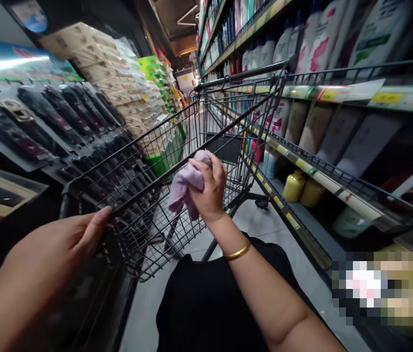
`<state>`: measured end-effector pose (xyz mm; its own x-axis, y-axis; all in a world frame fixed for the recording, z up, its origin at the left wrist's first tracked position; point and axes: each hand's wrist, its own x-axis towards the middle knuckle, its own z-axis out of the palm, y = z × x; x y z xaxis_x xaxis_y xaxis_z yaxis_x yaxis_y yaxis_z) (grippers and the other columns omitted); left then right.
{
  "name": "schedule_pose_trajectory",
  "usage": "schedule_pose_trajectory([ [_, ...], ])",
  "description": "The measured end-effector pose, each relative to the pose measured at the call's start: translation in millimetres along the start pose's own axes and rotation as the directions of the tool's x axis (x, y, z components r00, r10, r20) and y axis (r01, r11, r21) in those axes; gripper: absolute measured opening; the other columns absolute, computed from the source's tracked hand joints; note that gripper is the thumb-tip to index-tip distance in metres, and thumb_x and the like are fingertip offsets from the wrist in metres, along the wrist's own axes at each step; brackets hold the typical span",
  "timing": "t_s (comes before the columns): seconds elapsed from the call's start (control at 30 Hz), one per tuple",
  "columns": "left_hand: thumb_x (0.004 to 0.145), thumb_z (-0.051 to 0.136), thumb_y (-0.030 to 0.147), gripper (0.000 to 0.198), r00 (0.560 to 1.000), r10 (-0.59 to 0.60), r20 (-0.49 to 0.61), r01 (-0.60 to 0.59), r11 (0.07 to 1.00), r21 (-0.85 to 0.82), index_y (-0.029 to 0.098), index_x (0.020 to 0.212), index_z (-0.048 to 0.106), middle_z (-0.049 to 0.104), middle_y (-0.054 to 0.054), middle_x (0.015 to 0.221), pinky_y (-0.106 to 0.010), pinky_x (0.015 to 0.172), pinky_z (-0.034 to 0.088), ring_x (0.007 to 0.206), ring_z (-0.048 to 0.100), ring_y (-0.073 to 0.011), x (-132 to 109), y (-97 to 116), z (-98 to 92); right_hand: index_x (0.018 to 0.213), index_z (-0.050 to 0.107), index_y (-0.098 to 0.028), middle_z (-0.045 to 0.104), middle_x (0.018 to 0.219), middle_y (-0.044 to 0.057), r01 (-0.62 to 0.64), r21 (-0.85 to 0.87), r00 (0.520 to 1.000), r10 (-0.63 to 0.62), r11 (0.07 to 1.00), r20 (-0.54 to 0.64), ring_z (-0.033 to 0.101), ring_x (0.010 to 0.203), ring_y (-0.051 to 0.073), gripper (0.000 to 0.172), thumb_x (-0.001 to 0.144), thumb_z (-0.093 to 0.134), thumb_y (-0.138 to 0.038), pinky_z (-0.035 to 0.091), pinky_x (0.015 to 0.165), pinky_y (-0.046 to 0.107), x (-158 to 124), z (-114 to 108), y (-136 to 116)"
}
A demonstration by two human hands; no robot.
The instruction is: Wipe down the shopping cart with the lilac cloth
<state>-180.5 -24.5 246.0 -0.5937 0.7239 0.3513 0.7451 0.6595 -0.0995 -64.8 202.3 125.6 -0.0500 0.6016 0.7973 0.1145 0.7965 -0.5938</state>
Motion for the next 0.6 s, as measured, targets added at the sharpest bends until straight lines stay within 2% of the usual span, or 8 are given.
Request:
schedule_pose_trajectory([
  [0.07,0.091,0.037,0.069,0.054,0.998,0.057,-0.017,-0.057,0.998,0.017,0.036,0.099,0.079,0.079,-0.007,0.096,-0.036,0.066,0.042,0.086,0.071,-0.0309,13.7,21.5,-12.7,0.124,0.067,-0.025,0.050,0.136,0.014,-0.043,0.066,0.996,0.048,0.997,-0.079,0.051,0.130,0.029,0.034,0.090,0.066,-0.024,0.046,0.109,0.049,5.2,-2.1,6.8],
  [0.13,0.089,0.038,0.070,0.054,0.991,0.137,-0.010,-0.137,0.991,0.004,0.036,0.103,0.078,0.079,-0.005,0.106,-0.035,0.068,0.041,0.096,0.071,-0.0315,33.8,52.7,-24.0,0.120,0.069,-0.025,0.053,0.130,0.012,0.017,0.132,0.993,-0.001,0.991,-0.117,0.054,0.125,0.025,0.029,0.091,0.065,-0.022,0.049,0.108,0.044,9.9,-5.8,4.3],
  [0.27,0.096,0.031,0.055,0.051,0.932,0.350,0.096,-0.357,0.931,0.075,0.024,0.089,0.071,0.076,-0.009,0.089,-0.031,0.062,0.032,0.079,0.065,-0.0246,87.5,116.1,-30.3,0.119,0.071,-0.031,0.054,0.135,0.007,0.173,0.127,0.984,-0.167,0.977,-0.056,0.054,0.127,0.021,0.029,0.092,0.064,-0.021,0.048,0.111,0.039,19.8,-9.7,9.2],
  [0.37,0.096,0.035,0.050,0.046,0.892,0.410,0.193,-0.420,0.907,0.012,0.022,0.086,0.070,0.075,-0.009,0.087,-0.030,0.064,0.036,0.076,0.064,-0.0210,128.2,152.4,-20.7,0.115,0.070,-0.024,0.056,0.130,0.011,-0.080,0.140,0.979,0.104,0.987,-0.175,0.056,0.123,0.023,0.030,0.089,0.062,-0.013,0.049,0.108,0.043,25.3,-3.7,42.6],
  [0.43,0.096,0.035,0.051,0.045,0.860,0.410,0.303,-0.392,0.912,-0.121,0.024,0.095,0.072,0.075,-0.006,0.080,-0.029,0.065,0.042,0.070,0.066,-0.0199,151.4,172.3,-13.1,0.111,0.069,-0.017,0.059,0.122,0.014,-0.286,0.154,0.906,0.319,0.946,-0.279,0.059,0.116,0.023,0.028,0.087,0.059,-0.008,0.052,0.104,0.045,27.5,1.1,61.9],
  [0.47,0.096,0.035,0.052,0.046,0.837,0.425,0.344,-0.381,0.905,-0.191,0.025,0.100,0.072,0.075,-0.005,0.076,-0.029,0.066,0.044,0.067,0.067,-0.0197,161.6,181.1,-10.0,0.111,0.069,-0.015,0.059,0.121,0.015,-0.321,0.151,0.883,0.353,0.935,-0.310,0.060,0.114,0.023,0.027,0.087,0.058,-0.008,0.053,0.103,0.045,28.6,2.8,66.1],
  [0.5,0.096,0.034,0.054,0.048,0.815,0.454,0.360,-0.384,0.889,-0.251,0.025,0.101,0.072,0.074,-0.004,0.074,-0.028,0.066,0.046,0.065,0.067,-0.0197,170.7,189.0,-7.5,0.111,0.068,-0.016,0.059,0.122,0.015,-0.300,0.137,0.889,0.329,0.944,-0.318,0.059,0.115,0.023,0.026,0.088,0.059,-0.009,0.053,0.102,0.044,30.0,3.8,66.3],
  [0.6,0.094,0.033,0.061,0.057,0.801,0.535,0.270,-0.450,0.835,-0.318,0.022,0.078,0.071,0.075,-0.008,0.076,-0.028,0.067,0.049,0.068,0.067,-0.0200,192.1,206.3,-2.2,0.115,0.069,-0.023,0.057,0.132,0.011,-0.027,0.057,0.973,0.040,0.998,-0.226,0.056,0.123,0.021,0.026,0.089,0.065,-0.017,0.051,0.108,0.039,37.0,3.9,56.2],
])
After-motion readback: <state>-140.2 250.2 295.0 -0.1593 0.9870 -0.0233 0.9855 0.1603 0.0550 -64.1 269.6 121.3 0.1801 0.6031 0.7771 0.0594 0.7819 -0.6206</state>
